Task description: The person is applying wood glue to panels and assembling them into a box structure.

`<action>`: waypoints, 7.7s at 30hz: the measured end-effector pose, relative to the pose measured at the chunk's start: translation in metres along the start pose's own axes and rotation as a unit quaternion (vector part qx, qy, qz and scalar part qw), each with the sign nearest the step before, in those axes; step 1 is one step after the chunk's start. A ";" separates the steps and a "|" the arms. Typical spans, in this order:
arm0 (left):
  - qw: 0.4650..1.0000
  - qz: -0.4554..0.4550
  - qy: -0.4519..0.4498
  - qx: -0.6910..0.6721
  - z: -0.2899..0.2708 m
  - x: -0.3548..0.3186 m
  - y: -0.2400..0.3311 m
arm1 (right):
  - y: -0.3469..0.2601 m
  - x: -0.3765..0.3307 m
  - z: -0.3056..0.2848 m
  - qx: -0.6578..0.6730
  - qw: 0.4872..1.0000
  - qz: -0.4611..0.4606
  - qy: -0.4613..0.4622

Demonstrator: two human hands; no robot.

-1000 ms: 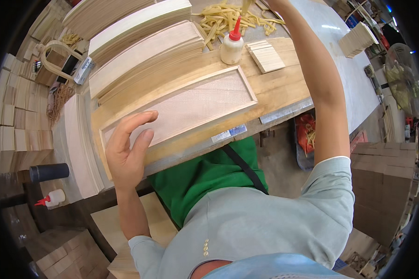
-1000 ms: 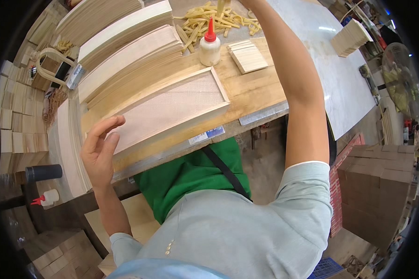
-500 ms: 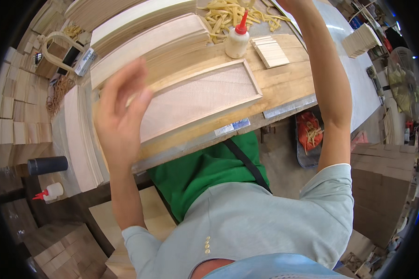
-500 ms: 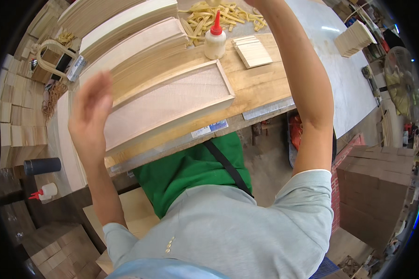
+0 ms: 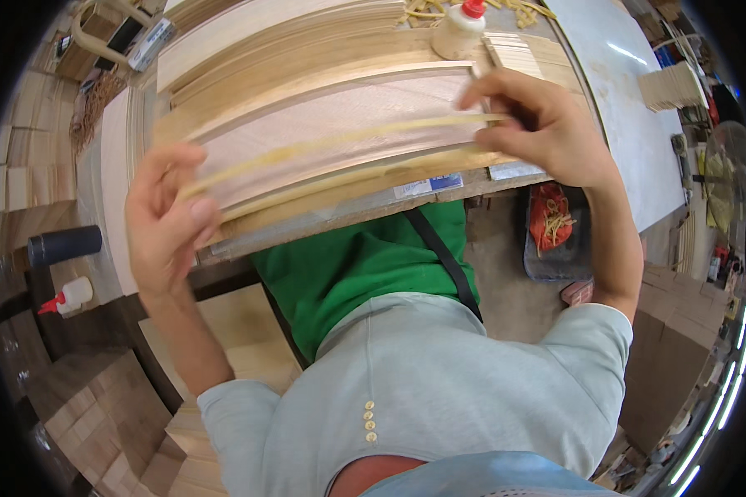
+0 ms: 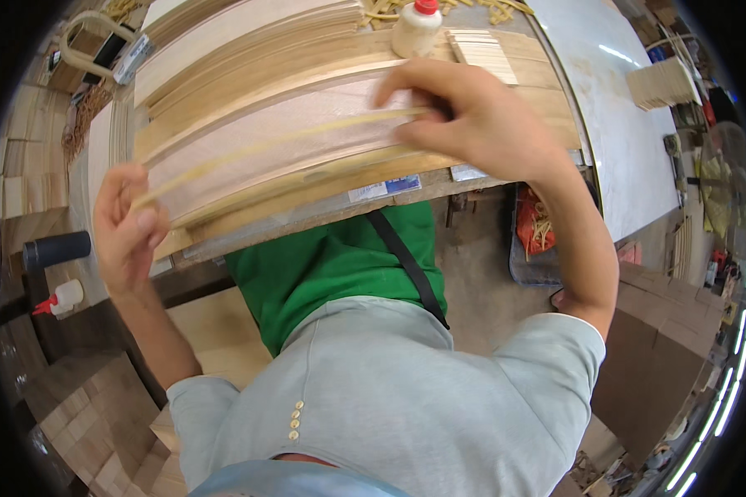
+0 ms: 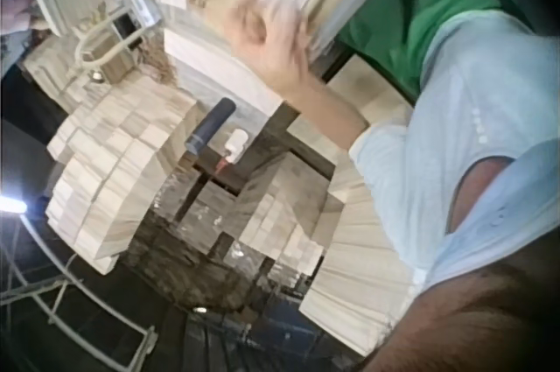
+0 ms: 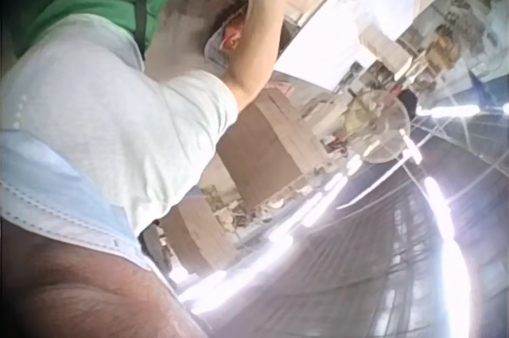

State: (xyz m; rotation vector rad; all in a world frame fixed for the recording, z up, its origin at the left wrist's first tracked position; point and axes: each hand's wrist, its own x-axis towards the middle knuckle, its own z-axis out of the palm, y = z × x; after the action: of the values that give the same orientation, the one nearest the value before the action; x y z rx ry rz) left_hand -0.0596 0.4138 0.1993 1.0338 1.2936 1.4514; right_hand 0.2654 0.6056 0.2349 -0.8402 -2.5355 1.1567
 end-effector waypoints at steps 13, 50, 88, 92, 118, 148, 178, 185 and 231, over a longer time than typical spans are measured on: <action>0.961 -0.123 0.101 0.226 -0.078 -0.027 -0.016 | 0.089 -0.003 0.009 0.109 0.967 0.211 0.092; 0.937 -0.060 0.229 0.256 -0.111 0.021 -0.084 | 0.138 0.039 0.013 0.166 0.969 0.157 0.091; 0.983 -0.029 0.176 -0.052 -0.080 -0.022 -0.109 | 0.129 -0.006 0.064 0.307 0.915 0.153 0.212; 0.973 -0.058 0.213 -0.068 -0.069 -0.035 -0.109 | 0.115 -0.008 0.047 0.304 0.916 0.168 0.201; 0.953 -0.002 0.303 0.008 -0.097 -0.100 -0.106 | 0.256 0.241 -0.085 -0.069 0.970 0.033 0.232; 0.978 0.180 0.013 0.106 0.115 0.073 0.004 | -0.008 0.074 0.021 0.447 0.893 -0.054 -0.027; 0.986 -0.114 0.087 0.085 -0.108 0.014 -0.054 | 0.137 0.031 0.003 0.333 0.916 0.218 0.048; 0.971 -0.106 0.116 -0.179 -0.128 0.034 -0.086 | 0.172 0.049 0.006 0.430 0.887 0.163 0.044; 0.825 -0.025 -0.103 0.555 -0.055 0.023 -0.026 | 0.064 0.048 0.029 -0.311 0.944 -0.086 -0.067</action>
State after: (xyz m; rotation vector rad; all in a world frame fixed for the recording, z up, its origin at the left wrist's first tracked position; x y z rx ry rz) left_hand -0.1158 0.4240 0.1685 1.7908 2.0083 0.3896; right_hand 0.2399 0.6490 0.1665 -0.6478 -3.0630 0.3576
